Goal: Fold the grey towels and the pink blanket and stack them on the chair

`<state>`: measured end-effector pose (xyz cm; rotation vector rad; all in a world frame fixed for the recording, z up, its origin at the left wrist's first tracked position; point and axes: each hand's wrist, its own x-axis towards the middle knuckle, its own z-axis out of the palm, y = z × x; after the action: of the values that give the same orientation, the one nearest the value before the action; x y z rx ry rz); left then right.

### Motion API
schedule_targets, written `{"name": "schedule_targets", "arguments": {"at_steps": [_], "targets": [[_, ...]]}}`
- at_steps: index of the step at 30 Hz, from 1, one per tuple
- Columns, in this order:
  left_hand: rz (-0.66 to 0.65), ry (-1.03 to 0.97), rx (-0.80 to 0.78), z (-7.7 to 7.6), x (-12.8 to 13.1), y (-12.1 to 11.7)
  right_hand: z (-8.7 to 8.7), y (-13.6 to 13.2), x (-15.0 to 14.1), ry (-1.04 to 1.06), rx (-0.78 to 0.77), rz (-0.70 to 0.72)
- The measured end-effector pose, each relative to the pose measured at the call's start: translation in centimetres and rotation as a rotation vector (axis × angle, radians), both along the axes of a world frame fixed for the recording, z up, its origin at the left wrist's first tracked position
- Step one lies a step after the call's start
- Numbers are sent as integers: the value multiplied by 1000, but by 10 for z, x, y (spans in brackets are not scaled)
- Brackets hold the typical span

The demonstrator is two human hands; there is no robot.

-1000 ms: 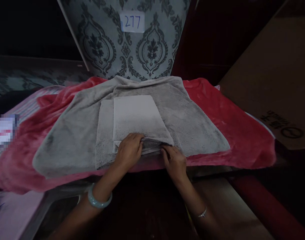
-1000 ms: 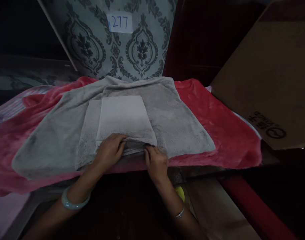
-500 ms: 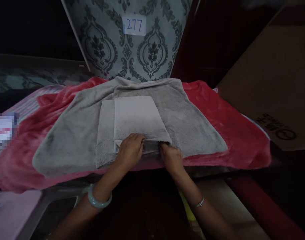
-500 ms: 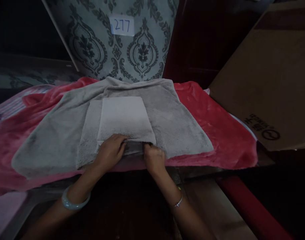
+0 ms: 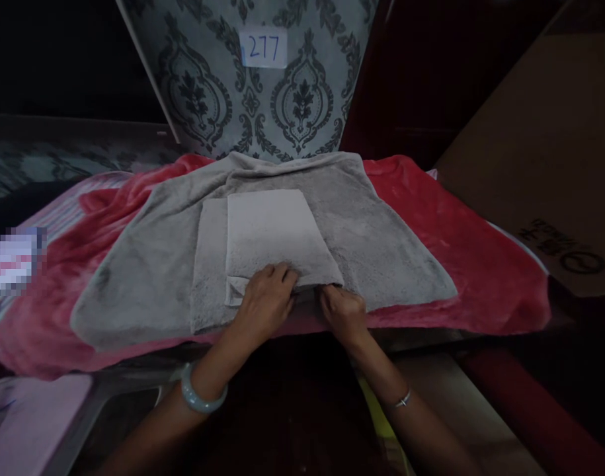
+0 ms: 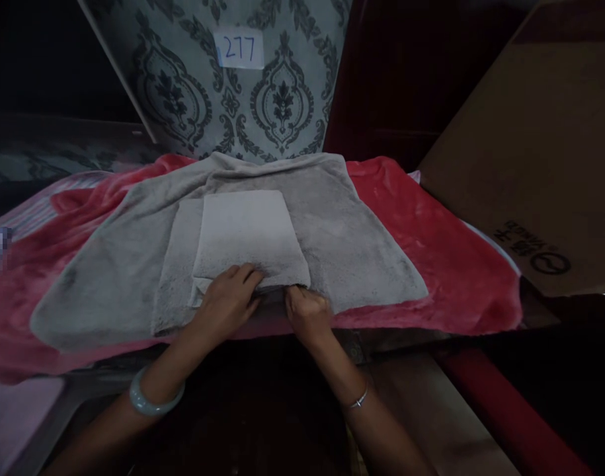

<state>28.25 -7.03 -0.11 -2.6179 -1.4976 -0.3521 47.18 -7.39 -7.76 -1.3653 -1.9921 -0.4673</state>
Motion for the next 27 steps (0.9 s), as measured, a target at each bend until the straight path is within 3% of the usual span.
{"name": "schedule_targets", "arguments": {"at_steps": [7,15,24,27], "targets": [[-9,18,-20,-3,1,5,-8,-3,7,39,-60,-27],[-42,-62,-26,-4,-2,11,1,-24,23,106,-257,-103],[-71,-54,47,-7,-3,1,-10,-13,32,89,-32,54],[-77,-36,64,-11,-2,-2,-12,-14,32,109,-37,72]]}}
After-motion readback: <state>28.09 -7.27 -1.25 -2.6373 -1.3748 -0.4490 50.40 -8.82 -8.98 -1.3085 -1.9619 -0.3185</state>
